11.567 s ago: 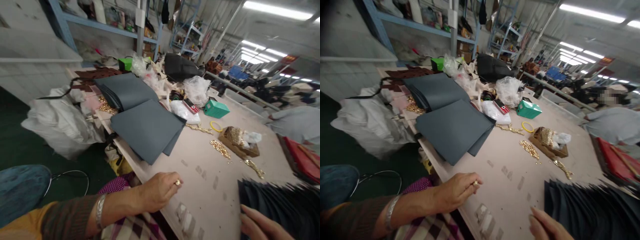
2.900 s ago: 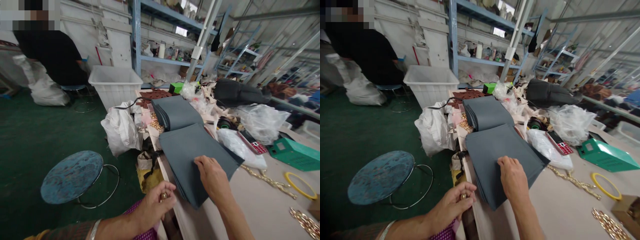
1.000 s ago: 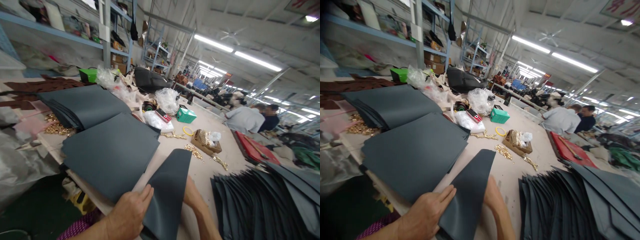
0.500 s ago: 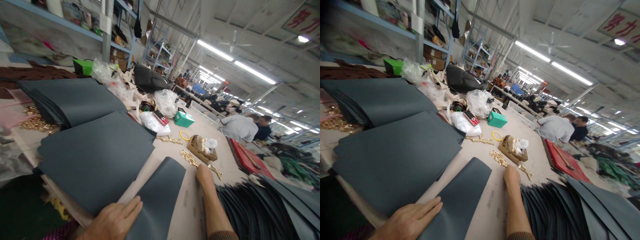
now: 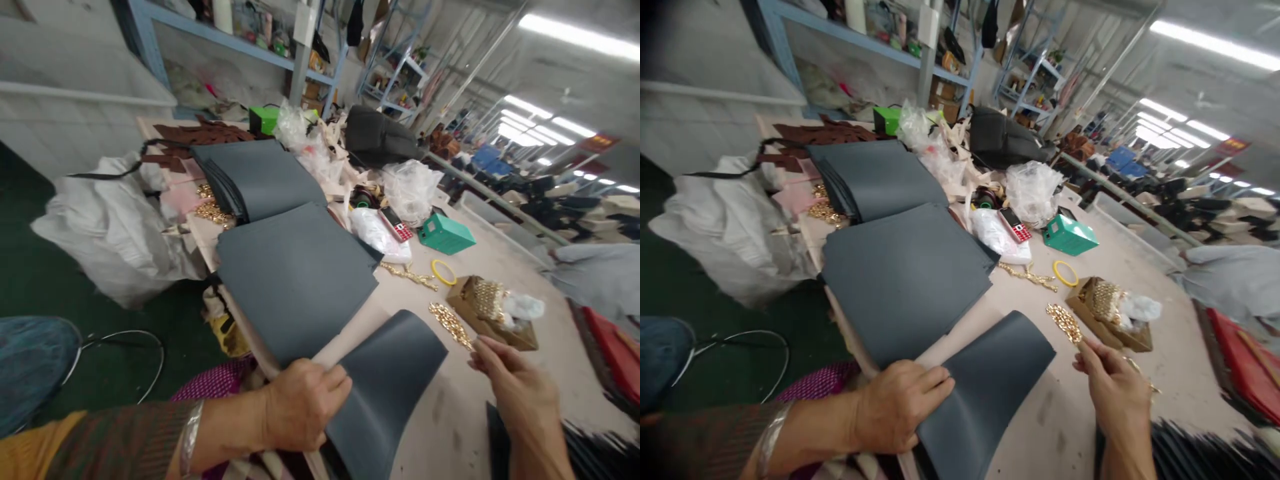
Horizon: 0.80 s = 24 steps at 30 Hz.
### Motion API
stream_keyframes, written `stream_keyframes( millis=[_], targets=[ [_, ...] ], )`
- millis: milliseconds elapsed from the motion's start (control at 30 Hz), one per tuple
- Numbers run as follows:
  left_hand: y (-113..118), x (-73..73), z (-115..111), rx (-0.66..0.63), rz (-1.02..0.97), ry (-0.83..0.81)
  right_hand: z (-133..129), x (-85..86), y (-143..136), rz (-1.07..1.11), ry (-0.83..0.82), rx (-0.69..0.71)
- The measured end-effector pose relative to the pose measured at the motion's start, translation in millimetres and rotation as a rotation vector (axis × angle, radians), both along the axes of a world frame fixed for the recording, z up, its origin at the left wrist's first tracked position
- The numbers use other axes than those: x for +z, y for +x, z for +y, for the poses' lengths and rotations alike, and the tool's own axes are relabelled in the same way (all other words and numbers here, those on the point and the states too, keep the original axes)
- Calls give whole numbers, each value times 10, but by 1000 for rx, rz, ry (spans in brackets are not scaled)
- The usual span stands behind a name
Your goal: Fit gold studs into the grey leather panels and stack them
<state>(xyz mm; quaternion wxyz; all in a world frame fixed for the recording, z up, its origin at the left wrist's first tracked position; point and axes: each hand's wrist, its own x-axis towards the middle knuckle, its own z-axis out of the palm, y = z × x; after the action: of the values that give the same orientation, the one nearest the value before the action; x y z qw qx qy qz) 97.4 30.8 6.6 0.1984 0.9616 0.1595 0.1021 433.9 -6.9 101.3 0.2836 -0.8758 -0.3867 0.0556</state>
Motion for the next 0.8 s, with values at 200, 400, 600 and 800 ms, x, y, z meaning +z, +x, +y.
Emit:
stream_keyframes(
  millis=[200,400,600,800],
  targets=[
    [-1,-32,-19,10,-45,126,-142,-315,-1270,395,-152,527],
    [-1,-66,-33,21,-114,205,-23,-401,-1629,242,-380,729],
    [3,-62,-24,10,-89,174,84,-336,-1681,197,-467,691],
    [-10,-51,-27,1,-97,155,173,-341,-1688,173,-573,622]
  ],
)
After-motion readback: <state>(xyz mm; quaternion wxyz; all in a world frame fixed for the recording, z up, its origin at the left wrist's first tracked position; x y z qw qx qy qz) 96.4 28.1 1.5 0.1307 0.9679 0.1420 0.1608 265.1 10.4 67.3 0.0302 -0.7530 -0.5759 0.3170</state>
